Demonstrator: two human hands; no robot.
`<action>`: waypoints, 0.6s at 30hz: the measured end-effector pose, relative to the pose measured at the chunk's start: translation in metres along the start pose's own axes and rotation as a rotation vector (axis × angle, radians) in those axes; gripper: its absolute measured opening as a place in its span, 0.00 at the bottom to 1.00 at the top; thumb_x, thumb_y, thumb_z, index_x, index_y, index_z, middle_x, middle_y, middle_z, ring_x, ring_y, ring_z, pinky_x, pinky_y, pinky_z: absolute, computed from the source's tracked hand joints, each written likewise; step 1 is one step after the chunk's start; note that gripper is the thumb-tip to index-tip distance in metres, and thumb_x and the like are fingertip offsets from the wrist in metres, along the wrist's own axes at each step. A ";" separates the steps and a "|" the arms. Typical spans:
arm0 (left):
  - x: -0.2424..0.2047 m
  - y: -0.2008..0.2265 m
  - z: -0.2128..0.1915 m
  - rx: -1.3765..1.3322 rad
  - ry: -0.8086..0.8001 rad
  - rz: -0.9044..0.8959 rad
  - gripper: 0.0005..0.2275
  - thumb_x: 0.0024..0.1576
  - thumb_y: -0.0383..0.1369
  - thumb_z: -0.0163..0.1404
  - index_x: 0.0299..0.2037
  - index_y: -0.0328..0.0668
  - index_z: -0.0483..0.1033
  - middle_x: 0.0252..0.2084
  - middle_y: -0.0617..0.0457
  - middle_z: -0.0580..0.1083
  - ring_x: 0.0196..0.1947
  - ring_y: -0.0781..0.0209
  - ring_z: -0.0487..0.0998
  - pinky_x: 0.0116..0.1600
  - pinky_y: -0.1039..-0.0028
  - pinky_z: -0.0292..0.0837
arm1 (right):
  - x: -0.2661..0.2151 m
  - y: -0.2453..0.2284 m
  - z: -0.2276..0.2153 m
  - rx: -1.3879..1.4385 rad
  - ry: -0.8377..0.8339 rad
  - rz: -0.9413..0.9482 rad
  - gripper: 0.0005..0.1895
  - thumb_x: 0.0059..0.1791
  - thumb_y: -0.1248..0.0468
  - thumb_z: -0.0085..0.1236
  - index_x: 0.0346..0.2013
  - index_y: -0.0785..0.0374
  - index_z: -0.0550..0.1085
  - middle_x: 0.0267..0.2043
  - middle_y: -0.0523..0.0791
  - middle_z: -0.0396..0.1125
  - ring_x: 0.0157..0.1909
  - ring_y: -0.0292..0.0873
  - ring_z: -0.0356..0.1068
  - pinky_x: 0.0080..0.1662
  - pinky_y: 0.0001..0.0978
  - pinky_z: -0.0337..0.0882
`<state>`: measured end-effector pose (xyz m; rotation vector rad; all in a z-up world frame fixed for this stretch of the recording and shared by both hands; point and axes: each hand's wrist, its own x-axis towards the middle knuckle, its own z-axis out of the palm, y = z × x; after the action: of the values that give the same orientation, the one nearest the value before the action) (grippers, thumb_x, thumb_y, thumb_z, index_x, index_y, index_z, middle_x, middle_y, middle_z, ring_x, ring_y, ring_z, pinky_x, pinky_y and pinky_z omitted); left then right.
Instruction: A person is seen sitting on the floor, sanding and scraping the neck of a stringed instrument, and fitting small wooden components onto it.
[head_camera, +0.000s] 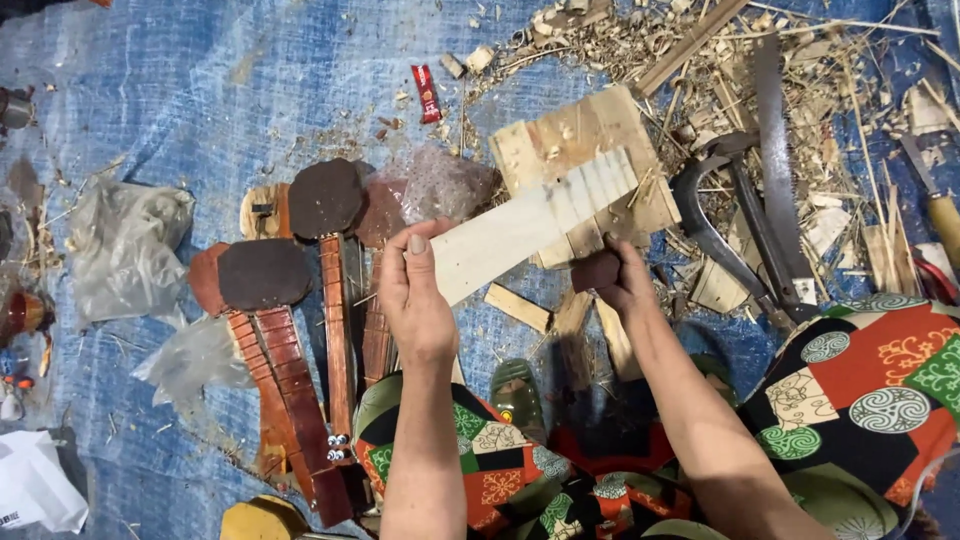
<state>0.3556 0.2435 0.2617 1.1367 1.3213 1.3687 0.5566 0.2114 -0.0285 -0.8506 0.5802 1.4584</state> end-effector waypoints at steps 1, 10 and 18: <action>-0.001 -0.001 0.000 0.000 0.001 0.002 0.13 0.68 0.37 0.42 0.52 0.36 0.75 0.48 0.40 0.79 0.49 0.55 0.80 0.54 0.56 0.79 | 0.016 0.001 -0.014 0.000 -0.002 0.000 0.12 0.44 0.63 0.67 0.20 0.63 0.73 0.16 0.50 0.68 0.18 0.45 0.74 0.24 0.23 0.68; -0.004 -0.002 0.001 0.117 -0.024 0.034 0.12 0.68 0.35 0.44 0.51 0.36 0.76 0.46 0.40 0.79 0.49 0.57 0.78 0.55 0.59 0.78 | 0.064 0.016 -0.077 -0.028 -0.030 0.076 0.19 0.47 0.59 0.69 0.17 0.63 0.72 0.15 0.49 0.67 0.19 0.44 0.74 0.25 0.20 0.71; -0.007 0.003 0.009 0.114 -0.024 0.009 0.12 0.67 0.36 0.45 0.50 0.38 0.77 0.44 0.45 0.79 0.44 0.64 0.78 0.51 0.70 0.78 | 0.100 0.018 -0.115 -0.313 -0.008 0.083 0.27 0.47 0.48 0.71 0.30 0.71 0.74 0.20 0.52 0.66 0.30 0.54 0.77 0.33 0.40 0.78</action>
<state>0.3657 0.2381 0.2642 1.2332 1.3927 1.2960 0.5630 0.1808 -0.1787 -1.0730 0.3894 1.6545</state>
